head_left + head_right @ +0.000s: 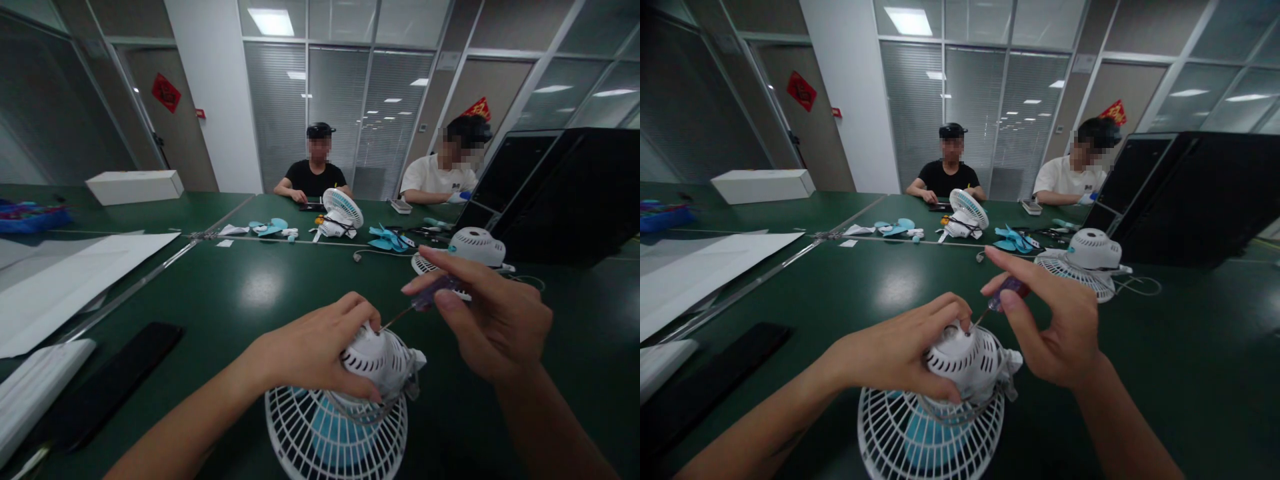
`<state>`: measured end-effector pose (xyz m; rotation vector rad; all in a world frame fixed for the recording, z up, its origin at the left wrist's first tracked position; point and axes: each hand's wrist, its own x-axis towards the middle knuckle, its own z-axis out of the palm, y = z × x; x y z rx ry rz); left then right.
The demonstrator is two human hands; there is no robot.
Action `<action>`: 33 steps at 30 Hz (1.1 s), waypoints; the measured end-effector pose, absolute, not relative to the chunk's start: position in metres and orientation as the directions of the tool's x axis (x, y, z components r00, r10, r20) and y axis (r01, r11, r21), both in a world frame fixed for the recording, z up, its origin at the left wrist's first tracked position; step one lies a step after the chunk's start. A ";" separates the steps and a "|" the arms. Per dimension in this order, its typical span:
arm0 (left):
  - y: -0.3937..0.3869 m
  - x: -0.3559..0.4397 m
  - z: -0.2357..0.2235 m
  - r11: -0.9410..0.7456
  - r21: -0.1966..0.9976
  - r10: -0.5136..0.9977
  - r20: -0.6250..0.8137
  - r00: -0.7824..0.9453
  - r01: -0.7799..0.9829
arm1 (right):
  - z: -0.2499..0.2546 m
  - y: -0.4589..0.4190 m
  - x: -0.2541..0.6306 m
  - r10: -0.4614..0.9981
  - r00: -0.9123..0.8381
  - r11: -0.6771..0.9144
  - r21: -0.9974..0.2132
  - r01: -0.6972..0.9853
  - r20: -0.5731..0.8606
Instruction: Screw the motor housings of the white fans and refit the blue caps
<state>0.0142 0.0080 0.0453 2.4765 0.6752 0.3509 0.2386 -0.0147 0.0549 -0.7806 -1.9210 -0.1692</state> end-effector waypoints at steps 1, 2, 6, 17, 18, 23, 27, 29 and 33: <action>0.008 0.014 0.045 -0.729 0.564 0.529 0.103 0.843 0.388 | 0.055 -0.014 0.238 0.442 -0.264 0.768 -0.209 0.606 0.857; 0.008 0.015 0.045 -0.730 0.564 0.527 0.103 0.844 0.387 | 0.055 -0.013 0.237 0.431 -0.243 0.755 -0.200 0.625 0.869; 0.009 0.014 0.042 -0.708 0.579 0.556 0.104 0.825 0.405 | 0.058 -0.008 0.237 0.398 -0.210 0.706 -0.152 0.692 0.893; 0.006 0.013 0.050 -0.766 0.494 0.517 0.094 0.851 0.411 | 0.067 -0.015 0.244 0.642 -0.266 0.698 -0.405 0.590 0.719; 0.005 0.013 0.051 -0.774 0.474 0.521 0.100 0.848 0.420 | 0.066 -0.014 0.243 0.650 -0.247 0.699 -0.439 0.564 0.719; 0.000 0.015 0.054 -0.819 0.348 0.526 0.136 0.839 0.457 | 0.064 -0.010 0.240 0.723 -0.081 0.673 -0.672 0.308 0.686; -0.004 0.015 0.057 -0.832 0.291 0.525 0.139 0.840 0.472 | 0.071 -0.011 0.253 0.647 0.219 0.710 -0.682 0.175 0.730; -0.005 0.015 0.058 -0.838 0.282 0.520 0.151 0.841 0.467 | 0.072 -0.013 0.264 0.597 0.333 0.694 -0.678 0.242 0.730; -0.005 0.014 0.057 -0.844 0.270 0.515 0.166 0.841 0.463 | 0.050 -0.018 0.290 0.664 0.210 0.483 -0.626 0.612 0.717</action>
